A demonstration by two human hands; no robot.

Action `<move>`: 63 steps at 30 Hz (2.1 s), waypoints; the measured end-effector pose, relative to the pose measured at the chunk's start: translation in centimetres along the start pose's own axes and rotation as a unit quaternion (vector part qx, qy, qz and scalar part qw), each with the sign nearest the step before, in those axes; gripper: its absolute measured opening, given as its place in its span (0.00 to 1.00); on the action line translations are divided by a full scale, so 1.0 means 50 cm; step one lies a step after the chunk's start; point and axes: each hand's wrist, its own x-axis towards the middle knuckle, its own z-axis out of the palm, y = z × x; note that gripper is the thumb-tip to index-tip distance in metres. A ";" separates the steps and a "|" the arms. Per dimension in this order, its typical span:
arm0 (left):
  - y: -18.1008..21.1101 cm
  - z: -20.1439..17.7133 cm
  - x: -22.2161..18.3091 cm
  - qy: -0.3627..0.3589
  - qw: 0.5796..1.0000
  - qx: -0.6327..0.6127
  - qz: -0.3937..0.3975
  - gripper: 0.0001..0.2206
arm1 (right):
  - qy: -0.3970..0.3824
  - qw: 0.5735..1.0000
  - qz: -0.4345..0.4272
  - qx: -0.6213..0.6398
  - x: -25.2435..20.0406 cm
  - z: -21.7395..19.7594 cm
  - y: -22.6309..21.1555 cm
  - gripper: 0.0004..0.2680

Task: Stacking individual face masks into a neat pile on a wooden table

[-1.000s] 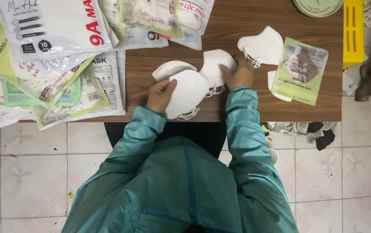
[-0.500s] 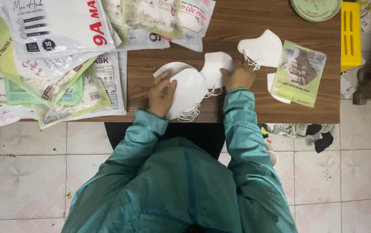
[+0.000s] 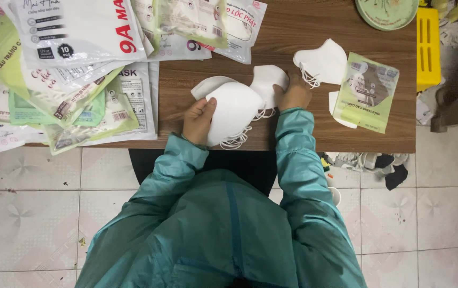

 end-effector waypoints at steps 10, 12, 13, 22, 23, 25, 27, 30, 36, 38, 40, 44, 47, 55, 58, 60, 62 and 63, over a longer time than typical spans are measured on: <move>-0.121 -0.038 0.042 0.003 0.998 0.056 -0.035 0.09 | -0.023 0.999 0.034 -0.011 0.009 0.001 -0.014 0.22; -0.170 -0.059 0.056 -0.007 0.994 0.103 -0.026 0.09 | -0.058 0.997 0.048 0.028 0.014 -0.017 -0.022 0.24; -0.176 -0.061 0.060 -0.007 0.995 0.101 -0.024 0.09 | -0.056 0.997 0.046 0.028 0.007 -0.028 -0.032 0.24; -0.200 -0.068 0.094 -0.010 0.993 0.121 -0.005 0.10 | 0.238 0.898 -0.026 0.370 -0.018 -0.054 -0.005 0.05; -0.196 -0.068 0.093 -0.009 0.993 0.118 -0.013 0.10 | 0.269 0.853 -0.030 0.447 -0.031 -0.080 -0.014 0.05; -0.210 -0.071 0.107 -0.010 0.993 0.117 -0.019 0.10 | 0.299 0.799 -0.036 0.520 -0.063 -0.132 -0.043 0.05; -0.250 -0.081 0.126 -0.026 0.993 0.111 -0.025 0.10 | 0.210 0.767 -0.011 0.605 -0.112 -0.182 -0.078 0.04; -0.184 -0.067 0.120 -0.077 0.995 0.050 -0.044 0.09 | 0.086 0.798 0.017 0.597 -0.140 -0.155 -0.114 0.03; -0.106 -0.062 0.074 -0.099 0.989 -0.039 -0.101 0.13 | 0.000 0.852 -0.078 0.519 -0.127 0.025 -0.088 0.05; -0.130 -0.061 0.078 -0.098 0.990 -0.032 -0.101 0.13 | -0.022 0.848 -0.077 0.524 -0.136 0.034 -0.100 0.05; -0.131 -0.059 0.076 -0.095 0.991 -0.024 -0.093 0.14 | -0.042 0.841 -0.083 0.533 -0.141 0.034 -0.121 0.05; -0.094 -0.035 0.053 -0.074 0.995 -0.027 -0.069 0.10 | -0.031 0.849 -0.085 0.521 -0.150 0.006 -0.129 0.05; -0.097 -0.032 0.045 -0.059 0.997 -0.020 -0.055 0.08 | 0.019 0.874 -0.073 0.479 -0.143 -0.010 -0.093 0.06; -0.130 -0.019 0.060 -0.024 0.999 0.042 -0.019 0.07 | 0.137 0.979 -0.021 0.150 -0.029 0.029 0.042 0.19; -0.137 -0.022 0.069 -0.007 0.998 0.061 -0.014 0.07 | 0.068 0.995 -0.036 0.063 -0.014 0.001 0.026 0.25; -0.174 -0.042 0.085 -0.004 0.994 0.105 -0.011 0.09 | 0.026 0.995 -0.013 0.095 -0.016 -0.021 0.022 0.28; -0.191 -0.053 0.104 -0.007 0.993 0.113 -0.007 0.09 | 0.029 0.991 -0.023 0.130 0.002 0.011 0.043 0.26; -0.204 -0.064 0.103 -0.010 0.992 0.125 -0.014 0.10 | 0.022 0.986 -0.028 0.164 0.001 0.031 0.056 0.24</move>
